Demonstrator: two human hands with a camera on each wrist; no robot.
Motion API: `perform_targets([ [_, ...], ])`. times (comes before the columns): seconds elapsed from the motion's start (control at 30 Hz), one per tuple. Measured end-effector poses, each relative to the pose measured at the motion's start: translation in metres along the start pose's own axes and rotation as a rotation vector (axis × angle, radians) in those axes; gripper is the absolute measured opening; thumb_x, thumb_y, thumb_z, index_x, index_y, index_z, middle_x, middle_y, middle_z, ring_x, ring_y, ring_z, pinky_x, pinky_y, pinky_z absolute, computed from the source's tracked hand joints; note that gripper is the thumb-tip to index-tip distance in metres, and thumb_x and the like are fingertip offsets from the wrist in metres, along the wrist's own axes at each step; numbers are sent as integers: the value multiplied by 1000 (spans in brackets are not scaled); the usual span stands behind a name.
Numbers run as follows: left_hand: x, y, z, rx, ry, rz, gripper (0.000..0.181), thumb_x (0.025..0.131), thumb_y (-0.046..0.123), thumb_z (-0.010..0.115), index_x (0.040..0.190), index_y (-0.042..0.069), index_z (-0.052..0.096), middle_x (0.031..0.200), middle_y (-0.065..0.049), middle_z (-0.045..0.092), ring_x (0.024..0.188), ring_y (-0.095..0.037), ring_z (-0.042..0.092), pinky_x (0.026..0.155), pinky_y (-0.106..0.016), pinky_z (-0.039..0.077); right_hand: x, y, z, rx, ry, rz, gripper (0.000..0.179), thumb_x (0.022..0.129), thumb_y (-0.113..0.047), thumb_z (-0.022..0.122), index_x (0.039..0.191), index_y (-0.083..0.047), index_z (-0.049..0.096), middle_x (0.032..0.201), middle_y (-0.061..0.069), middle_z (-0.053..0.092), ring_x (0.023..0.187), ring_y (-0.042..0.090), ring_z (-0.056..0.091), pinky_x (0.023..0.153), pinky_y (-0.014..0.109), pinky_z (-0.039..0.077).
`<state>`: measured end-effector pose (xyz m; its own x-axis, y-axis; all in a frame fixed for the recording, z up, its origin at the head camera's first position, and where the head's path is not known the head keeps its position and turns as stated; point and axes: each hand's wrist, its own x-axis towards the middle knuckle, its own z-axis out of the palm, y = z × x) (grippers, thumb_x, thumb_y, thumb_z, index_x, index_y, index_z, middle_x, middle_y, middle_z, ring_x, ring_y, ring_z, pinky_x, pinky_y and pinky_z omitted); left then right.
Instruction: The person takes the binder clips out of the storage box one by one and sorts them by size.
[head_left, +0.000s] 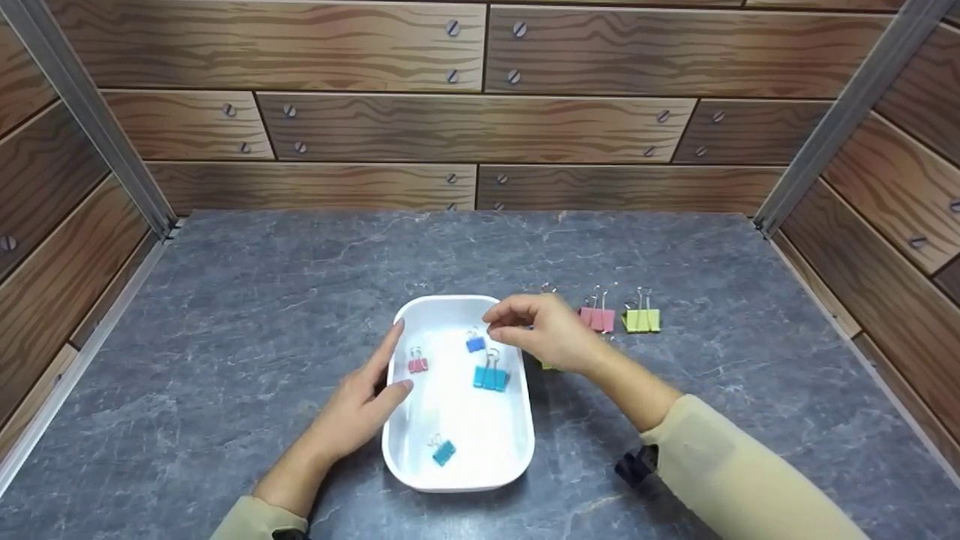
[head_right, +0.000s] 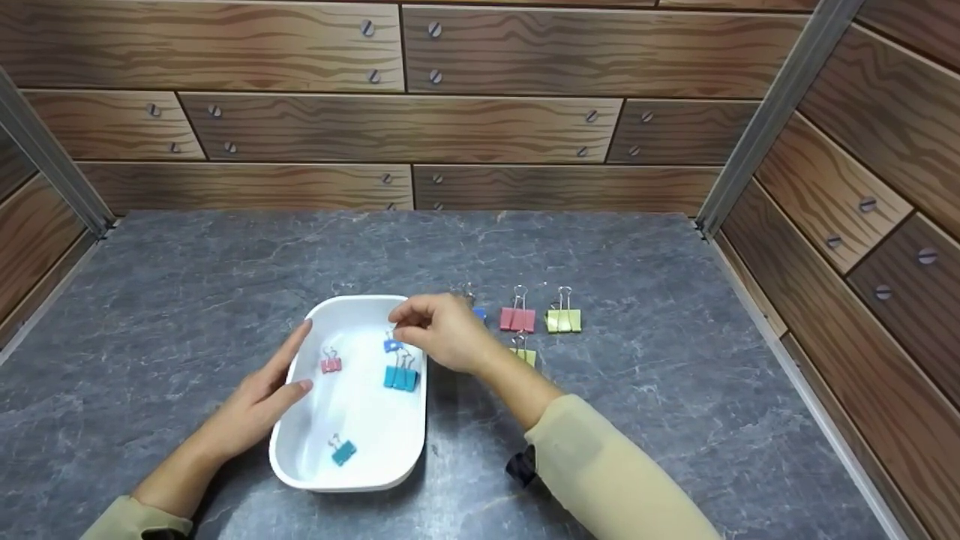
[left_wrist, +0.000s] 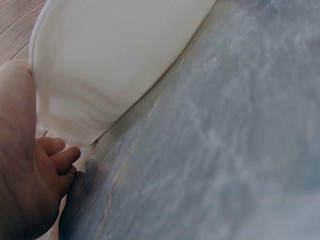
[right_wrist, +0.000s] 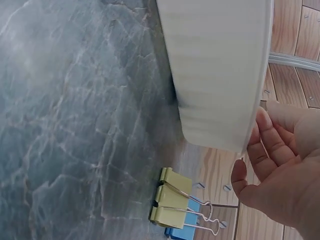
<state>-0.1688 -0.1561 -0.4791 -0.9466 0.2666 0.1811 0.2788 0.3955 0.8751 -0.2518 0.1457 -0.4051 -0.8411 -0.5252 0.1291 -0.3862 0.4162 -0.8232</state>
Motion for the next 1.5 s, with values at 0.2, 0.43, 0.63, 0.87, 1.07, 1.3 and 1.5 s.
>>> perform_targets([
  [0.2, 1, -1, 0, -4, -8, 2, 76, 106, 22, 59, 172, 30, 21, 166, -12, 41, 142, -23, 51, 108, -43, 50, 3, 4, 0, -133, -85, -81, 24, 97, -9, 76, 120, -2, 78, 105, 3, 79, 99, 18, 71, 93, 49, 57],
  [0.43, 2, -1, 0, 5, -6, -18, 77, 105, 22, 59, 171, 32, 21, 167, -10, 40, 144, -22, 49, 113, -48, 46, 8, 6, -4, -230, -222, -159, 25, 97, -9, 77, 121, -5, 78, 110, 7, 78, 101, 19, 69, 90, 47, 56],
  [0.63, 1, -1, 0, 5, -3, -19, 77, 105, 22, 60, 171, 33, 22, 167, -10, 40, 146, -23, 47, 115, -50, 43, 13, 7, -5, -290, -292, -186, 24, 95, -13, 80, 119, -7, 80, 107, 6, 78, 101, 21, 69, 84, 42, 57],
  [0.87, 0, -2, 0, 15, 7, 10, 76, 106, 24, 60, 172, 31, 22, 165, -13, 42, 146, -27, 47, 114, -53, 43, 17, 7, -4, -351, -334, -206, 27, 93, -13, 81, 119, -5, 80, 109, 6, 78, 103, 25, 71, 94, 48, 57],
  [1.07, 1, -1, 0, 11, -7, 12, 76, 106, 24, 60, 172, 32, 21, 167, -11, 40, 147, -24, 45, 114, -51, 44, 22, 10, 1, -445, -354, -244, 28, 93, -18, 79, 118, -5, 81, 108, 7, 78, 99, 21, 71, 91, 42, 59],
  [1.3, 1, -1, 0, 4, -14, -12, 76, 106, 24, 60, 172, 32, 21, 167, -11, 40, 147, -23, 46, 113, -49, 45, 23, 10, 3, -469, -361, -259, 25, 93, -19, 78, 114, -5, 81, 104, 6, 78, 92, 16, 70, 84, 36, 60],
  [1.5, 0, -2, -1, 14, -2, -2, 77, 106, 24, 60, 171, 32, 22, 166, -12, 42, 145, -23, 48, 112, -50, 46, 24, 10, 5, -477, -359, -279, 22, 89, -12, 71, 107, -6, 82, 95, 3, 76, 85, 15, 67, 77, 32, 57],
])
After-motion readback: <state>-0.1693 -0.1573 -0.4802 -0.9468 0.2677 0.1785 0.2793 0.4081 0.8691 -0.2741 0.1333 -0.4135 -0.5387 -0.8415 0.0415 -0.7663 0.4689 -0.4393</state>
